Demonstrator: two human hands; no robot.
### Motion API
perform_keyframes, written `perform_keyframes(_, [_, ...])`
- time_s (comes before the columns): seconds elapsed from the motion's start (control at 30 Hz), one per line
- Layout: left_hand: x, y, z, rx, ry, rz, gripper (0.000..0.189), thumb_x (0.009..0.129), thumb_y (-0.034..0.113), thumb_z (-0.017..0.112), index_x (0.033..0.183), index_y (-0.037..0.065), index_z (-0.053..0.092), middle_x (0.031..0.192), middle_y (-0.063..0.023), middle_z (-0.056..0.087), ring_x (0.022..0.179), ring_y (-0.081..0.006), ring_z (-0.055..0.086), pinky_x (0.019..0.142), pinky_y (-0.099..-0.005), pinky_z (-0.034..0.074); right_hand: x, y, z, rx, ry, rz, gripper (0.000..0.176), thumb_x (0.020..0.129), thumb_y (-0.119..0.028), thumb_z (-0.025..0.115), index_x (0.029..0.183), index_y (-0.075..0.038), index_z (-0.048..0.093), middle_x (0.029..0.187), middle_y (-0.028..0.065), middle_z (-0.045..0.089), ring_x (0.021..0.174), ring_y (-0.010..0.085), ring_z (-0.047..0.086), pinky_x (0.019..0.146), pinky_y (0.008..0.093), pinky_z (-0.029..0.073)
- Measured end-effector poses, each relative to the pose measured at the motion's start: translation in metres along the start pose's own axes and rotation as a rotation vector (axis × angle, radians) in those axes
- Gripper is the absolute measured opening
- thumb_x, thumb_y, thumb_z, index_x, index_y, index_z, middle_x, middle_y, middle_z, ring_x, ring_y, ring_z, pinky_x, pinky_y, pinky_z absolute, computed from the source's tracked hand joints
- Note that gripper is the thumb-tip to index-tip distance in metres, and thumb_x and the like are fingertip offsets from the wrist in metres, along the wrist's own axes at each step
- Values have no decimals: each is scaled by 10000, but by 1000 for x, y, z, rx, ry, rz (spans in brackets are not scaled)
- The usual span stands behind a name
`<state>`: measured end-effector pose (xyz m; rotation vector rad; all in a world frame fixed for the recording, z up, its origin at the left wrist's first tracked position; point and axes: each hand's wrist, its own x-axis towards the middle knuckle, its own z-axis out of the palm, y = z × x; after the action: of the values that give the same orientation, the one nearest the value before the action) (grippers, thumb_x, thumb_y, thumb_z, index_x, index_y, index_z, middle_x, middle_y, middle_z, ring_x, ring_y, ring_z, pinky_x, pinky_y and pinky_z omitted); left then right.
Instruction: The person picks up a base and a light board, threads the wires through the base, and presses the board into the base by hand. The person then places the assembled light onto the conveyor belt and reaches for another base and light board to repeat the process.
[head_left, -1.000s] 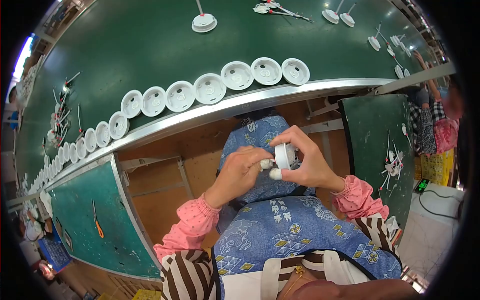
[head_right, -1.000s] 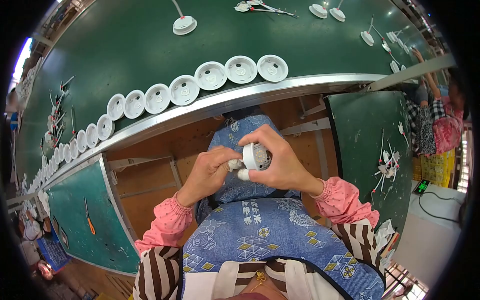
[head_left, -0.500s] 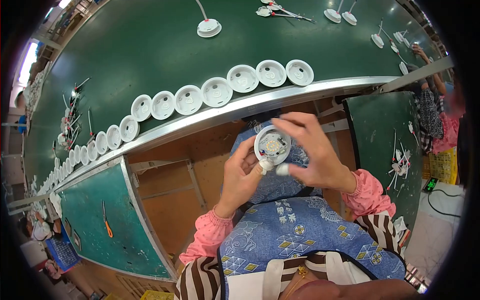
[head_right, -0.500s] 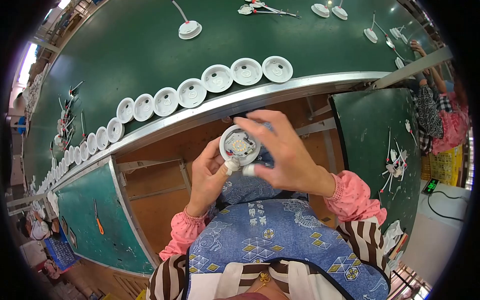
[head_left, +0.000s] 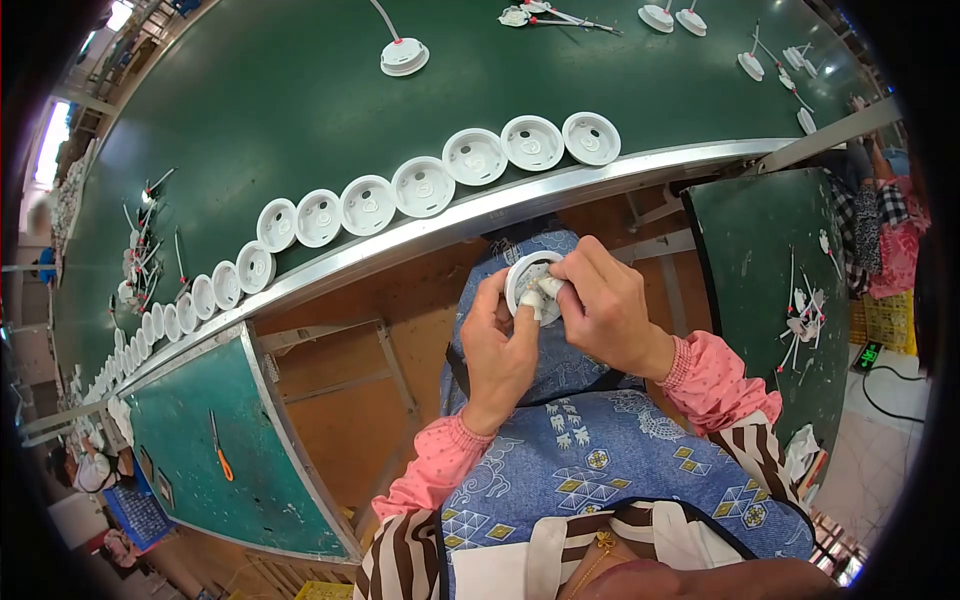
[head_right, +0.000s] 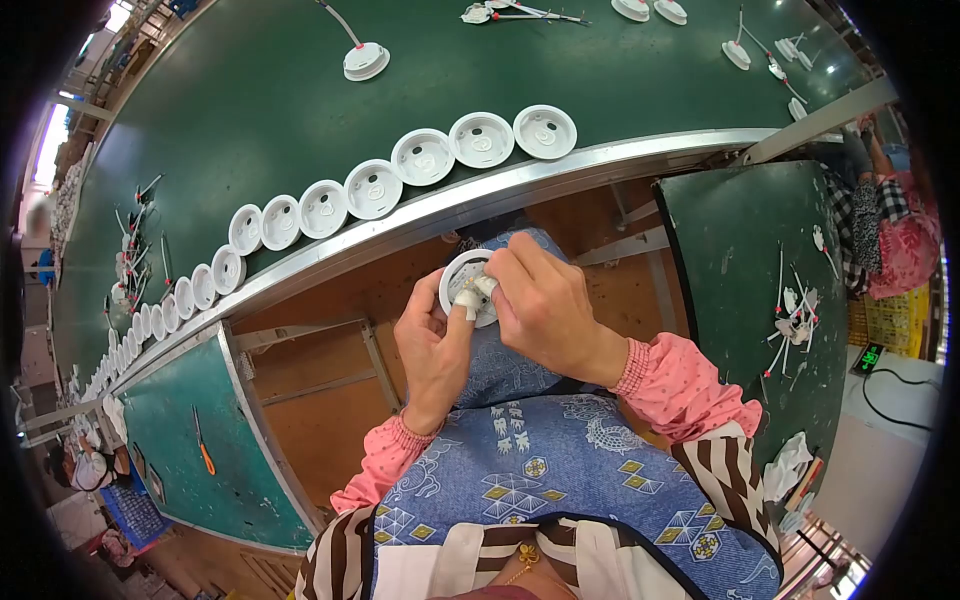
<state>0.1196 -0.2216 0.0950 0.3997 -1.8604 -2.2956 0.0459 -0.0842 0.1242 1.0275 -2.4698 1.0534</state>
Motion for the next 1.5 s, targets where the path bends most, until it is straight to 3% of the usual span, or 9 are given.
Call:
perform_keyframes(0.3, [4, -7, -8, -114, 4, -61, 291, 969, -42, 570, 1257, -79, 590, 1140, -105, 683, 1013, -131, 672, 868, -264, 554, -8, 2, 5, 96, -2, 169, 302, 757, 40, 708, 1037, -5, 606, 917, 139, 574, 774, 332, 648, 635, 408, 523])
perform_keyframes(0.6, [1, -6, -12, -95, -34, -62, 294, 954, -39, 586, 1247, -55, 604, 1102, -68, 681, 976, -114, 660, 853, -260, 541, 1, 1, 2, 385, -260, 358, 232, 850, -7, 630, 1082, -1, 635, 967, 159, 645, 875, 341, 659, 772, 416, 521])
perform_keyframes(0.7, [-1, -6, -13, -41, -13, -51, 278, 943, -27, 592, 1218, -41, 627, 1058, -55, 685, 934, -106, 647, 821, -255, 530, -1, 2, 8, 478, -237, 389, 221, 854, 43, 601, 1067, 15, 652, 906, 102, 633, 749, 163, 601, 655, 299, 477])
perform_keyframes(0.8, [0, -6, -13, 36, -6, -43, 262, 926, -15, 603, 1184, -27, 649, 1012, -47, 689, 899, -98, 629, 791, -254, 516, -2, 1, 10, 448, -233, 393, 200, 855, 44, 597, 1048, 18, 643, 897, 88, 639, 759, 134, 596, 661, 290, 476])
perform_keyframes(0.9, [5, -16, -15, 66, -25, -51, 256, 910, -8, 615, 1162, -24, 657, 975, -47, 693, 873, -99, 621, 771, -263, 510, -7, 2, 18, 421, -194, 405, 171, 847, 19, 593, 1016, 15, 620, 898, 176, 658, 789, 340, 658, 719, 398, 513])
perform_keyframes(1.07, [22, -16, -30, 240, -175, 44, 287, 912, -9, 615, 1198, -24, 632, 1025, -95, 684, 885, -149, 636, 772, -296, 520, -13, 5, 30, 598, -99, 552, 157, 879, 40, 603, 1033, 19, 619, 909, 125, 683, 786, 198, 681, 681, 332, 523])
perform_keyframes(1.2, [19, 1, -19, 542, 41, 379, 401, 921, -26, 595, 1321, -10, 567, 1208, -143, 603, 1035, -203, 637, 807, -311, 532, -10, -4, 32, 764, 70, 612, 164, 904, 48, 611, 1067, 26, 609, 946, 78, 688, 826, 122, 668, 686, 282, 530])
perform_keyframes(1.33, [6, -5, -13, 62, 36, 21, 377, 971, -2, 585, 1348, -5, 571, 1165, -80, 648, 1034, -140, 637, 872, -289, 544, -14, -8, 39, 787, 94, 578, 160, 914, 15, 615, 1073, 28, 601, 964, 86, 689, 808, 131, 662, 687, 290, 531])
perform_keyframes(1.5, [1, -2, -19, 192, -7, 167, 341, 954, -33, 570, 1293, -34, 610, 1132, -68, 660, 992, -114, 629, 851, -251, 521, -6, -6, 21, 530, -82, 394, 128, 892, -5, 620, 1019, 2, 606, 880, 126, 678, 757, 152, 657, 654, 318, 511])
